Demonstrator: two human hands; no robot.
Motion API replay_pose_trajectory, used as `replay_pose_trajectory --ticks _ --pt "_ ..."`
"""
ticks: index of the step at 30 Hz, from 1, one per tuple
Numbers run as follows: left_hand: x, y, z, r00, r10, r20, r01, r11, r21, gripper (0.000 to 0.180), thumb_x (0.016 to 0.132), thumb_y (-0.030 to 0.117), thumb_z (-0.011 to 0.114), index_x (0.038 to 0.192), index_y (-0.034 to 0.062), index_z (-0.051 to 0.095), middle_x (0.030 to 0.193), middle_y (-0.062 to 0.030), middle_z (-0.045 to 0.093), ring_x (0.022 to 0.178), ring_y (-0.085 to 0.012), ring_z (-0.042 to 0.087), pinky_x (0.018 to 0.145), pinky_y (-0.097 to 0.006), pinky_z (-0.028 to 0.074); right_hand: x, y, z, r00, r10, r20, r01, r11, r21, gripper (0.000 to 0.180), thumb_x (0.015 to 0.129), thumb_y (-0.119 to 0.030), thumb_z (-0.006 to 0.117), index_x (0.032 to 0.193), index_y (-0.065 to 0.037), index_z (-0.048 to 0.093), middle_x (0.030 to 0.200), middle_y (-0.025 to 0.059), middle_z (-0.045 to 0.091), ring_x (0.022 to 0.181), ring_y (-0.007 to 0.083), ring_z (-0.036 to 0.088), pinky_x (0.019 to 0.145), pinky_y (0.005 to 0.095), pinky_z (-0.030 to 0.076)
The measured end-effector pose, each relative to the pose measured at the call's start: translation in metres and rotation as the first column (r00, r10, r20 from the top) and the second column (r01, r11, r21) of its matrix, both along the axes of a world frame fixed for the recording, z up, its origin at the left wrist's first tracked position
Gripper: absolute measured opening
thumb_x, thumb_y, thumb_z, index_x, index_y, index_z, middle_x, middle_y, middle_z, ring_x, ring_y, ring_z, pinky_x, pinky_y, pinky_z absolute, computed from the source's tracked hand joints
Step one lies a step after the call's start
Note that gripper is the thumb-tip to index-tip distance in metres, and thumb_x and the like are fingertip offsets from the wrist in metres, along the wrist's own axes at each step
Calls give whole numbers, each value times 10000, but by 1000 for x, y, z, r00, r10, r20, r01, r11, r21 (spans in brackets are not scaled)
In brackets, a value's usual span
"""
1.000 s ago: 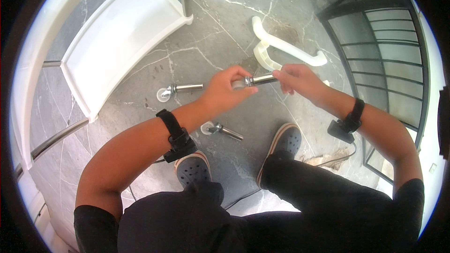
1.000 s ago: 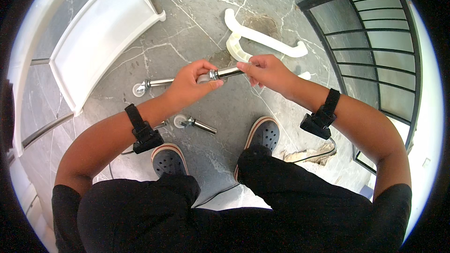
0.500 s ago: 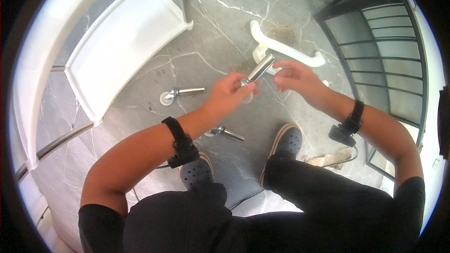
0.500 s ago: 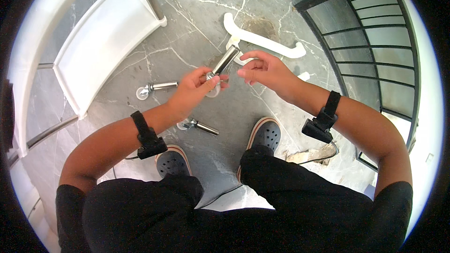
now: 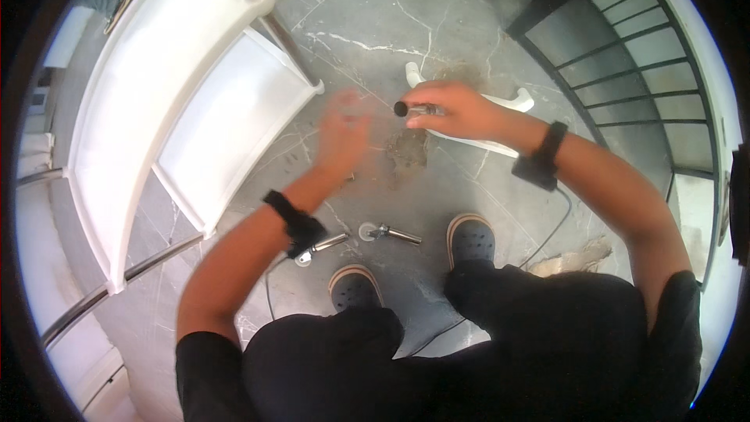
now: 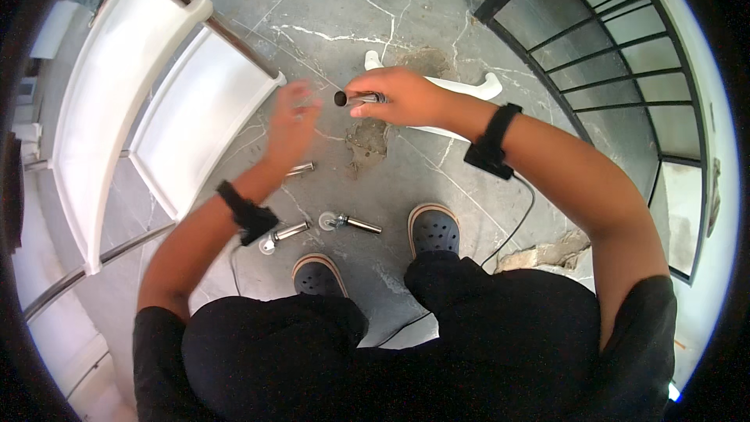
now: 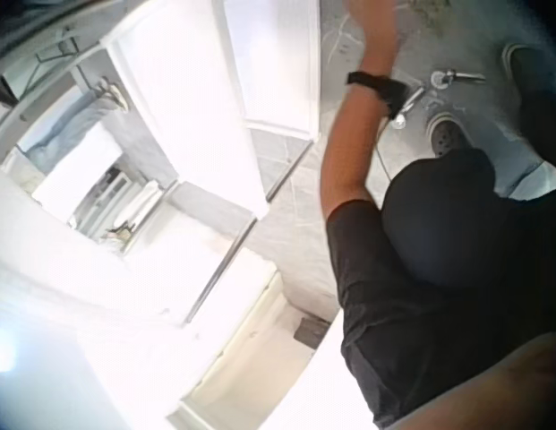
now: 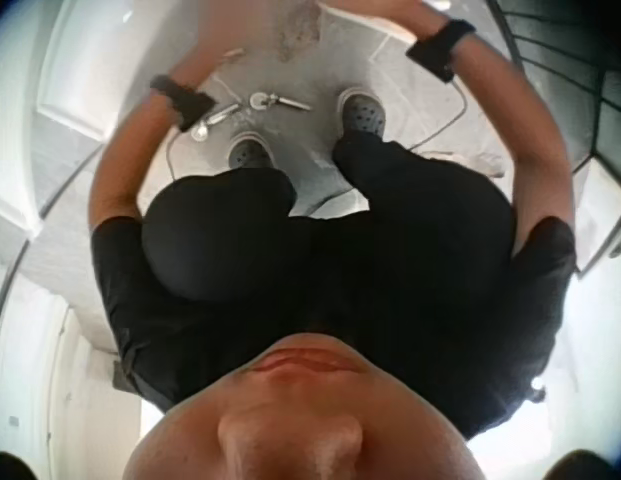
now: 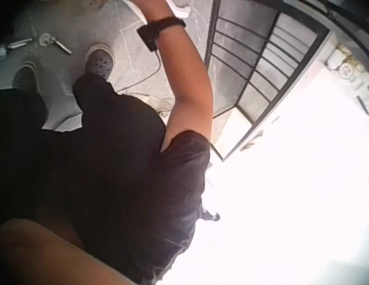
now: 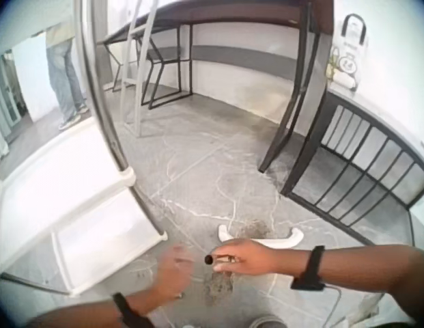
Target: Assembling a white plastic multi-tier rolling storage cart.
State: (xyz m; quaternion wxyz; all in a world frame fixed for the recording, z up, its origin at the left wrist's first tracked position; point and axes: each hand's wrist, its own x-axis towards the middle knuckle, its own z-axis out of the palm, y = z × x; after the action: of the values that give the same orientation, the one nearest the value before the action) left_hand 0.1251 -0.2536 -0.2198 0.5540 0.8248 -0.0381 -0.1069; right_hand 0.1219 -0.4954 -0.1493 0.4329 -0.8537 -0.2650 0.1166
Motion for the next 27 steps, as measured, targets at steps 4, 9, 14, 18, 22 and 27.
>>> replay_pose_trajectory --ticks 4,9,14,18,22,27 --pt "51 78 13 977 207 -48 -185 940 287 561 780 174 734 1241 -6 471 1204 -179 497 1106 -297 546 911 -400 483 24 -1 -60 970 227 -91 -222 973 68 331 917 -275 659 1141 -38 600 971 131 657 865 256 621 783 361 481" --pt "56 124 18 993 -107 54 36 693 720 610 753 197 741 1255 -8 462 1274 -205 459 1170 -366 483 976 -434 445 64 34 -86 916 308 -257 -335 940 -70 349 922 -316 625 1126 -38 570 897 125 639 819 246 604 749 380 472" --pt "27 152 -22 933 -281 227 -78 456 887 564 733 112 719 1239 22 486 1269 -165 476 1159 -343 488 922 -431 478 110 82 -104 927 292 -235 -316 946 -70 332 898 -327 641 1019 -22 585 842 133 636 765 240 598 713 397 471" --pt "29 155 -44 943 -275 187 -108 278 954 320 802 65 607 1114 49 537 1117 -116 546 1040 -291 554 783 -404 526 112 89 -134 961 148 -234 -171 982 -83 328 877 -325 660 905 -7 586 790 153 633 721 268 608 679 407 473" --pt "35 159 -49 957 -266 118 -71 178 981 235 831 54 570 1062 85 541 1007 -89 560 954 -270 595 704 -392 540 111 96 -138 975 117 -187 -142 982 -127 327 873 -323 663 881 -6 587 798 168 642 710 295 619 663 399 477" --pt "34 153 -33 931 -365 25 45 182 982 298 744 30 639 1010 33 504 992 -137 557 929 -301 608 679 -407 551 111 69 -116 944 224 -242 -249 965 -76 309 891 -309 652 924 -6 594 798 139 649 679 249 624 646 393 483"
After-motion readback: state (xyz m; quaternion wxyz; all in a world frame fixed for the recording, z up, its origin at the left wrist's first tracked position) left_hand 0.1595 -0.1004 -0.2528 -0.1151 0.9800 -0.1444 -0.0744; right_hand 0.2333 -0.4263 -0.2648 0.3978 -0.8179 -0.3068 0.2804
